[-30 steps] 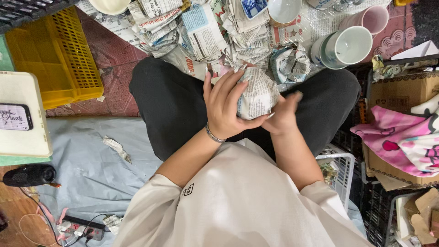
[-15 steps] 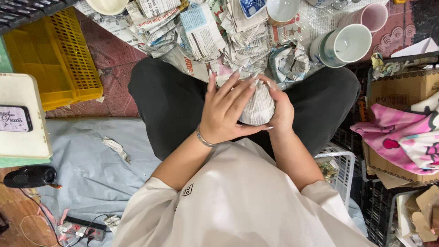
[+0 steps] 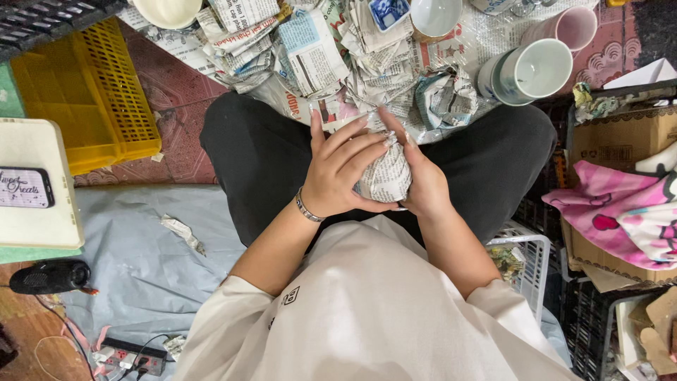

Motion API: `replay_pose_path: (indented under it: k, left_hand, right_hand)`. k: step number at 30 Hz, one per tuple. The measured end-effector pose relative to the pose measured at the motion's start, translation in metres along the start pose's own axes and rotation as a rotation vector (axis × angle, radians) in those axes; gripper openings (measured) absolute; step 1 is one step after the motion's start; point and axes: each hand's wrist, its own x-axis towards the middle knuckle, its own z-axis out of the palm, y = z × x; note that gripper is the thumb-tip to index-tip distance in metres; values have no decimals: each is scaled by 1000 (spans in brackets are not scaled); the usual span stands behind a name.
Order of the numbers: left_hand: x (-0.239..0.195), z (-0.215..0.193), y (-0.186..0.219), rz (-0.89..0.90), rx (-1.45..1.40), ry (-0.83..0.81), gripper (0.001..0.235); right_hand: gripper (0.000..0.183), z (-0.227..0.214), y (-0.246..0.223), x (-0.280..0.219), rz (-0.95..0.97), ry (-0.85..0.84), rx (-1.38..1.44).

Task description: The person sits cross-legged on the floor and wraps small ceramic cups with newspaper. They pick up a cup, place it on a sheet of newspaper, fold the paper around it, and set the wrapped item aside. This process is repeated for several cups.

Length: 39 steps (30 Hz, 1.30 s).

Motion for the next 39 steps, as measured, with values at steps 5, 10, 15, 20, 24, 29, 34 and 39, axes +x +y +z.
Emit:
replay_pose_path:
  k: [5, 10, 15, 20, 24, 29, 34, 39]
  left_hand:
    - [4, 6, 5, 31, 116, 75, 90]
    - [17, 3, 8, 24, 98, -7, 84]
    - [35, 1, 7, 47, 46, -122, 85]
    - [43, 4, 4, 79, 53, -133, 84]
    - [42, 7, -3, 80, 38, -163, 91]
    - [27, -2, -27, -25, -15, -42, 91]
    - [-13, -16, -74, -205, 117, 147, 69]
    - [-43, -4, -98, -427, 96, 343, 53]
  right_hand:
    - [60, -8, 2, 0, 4, 117, -13]
    - [49, -25, 5, -1, -86, 198, 41]
    - [43, -47, 8, 0, -183, 380, 31]
    - [41, -61, 7, 1, -190, 353, 94]
    - [42, -48, 0, 5, -175, 374, 128]
    - [44, -24, -76, 26, -326, 133, -451]
    - [26, -36, -192, 92, -1252, -144, -1799]
    - [29, -73, -268, 169, -1064, 222, -2059]
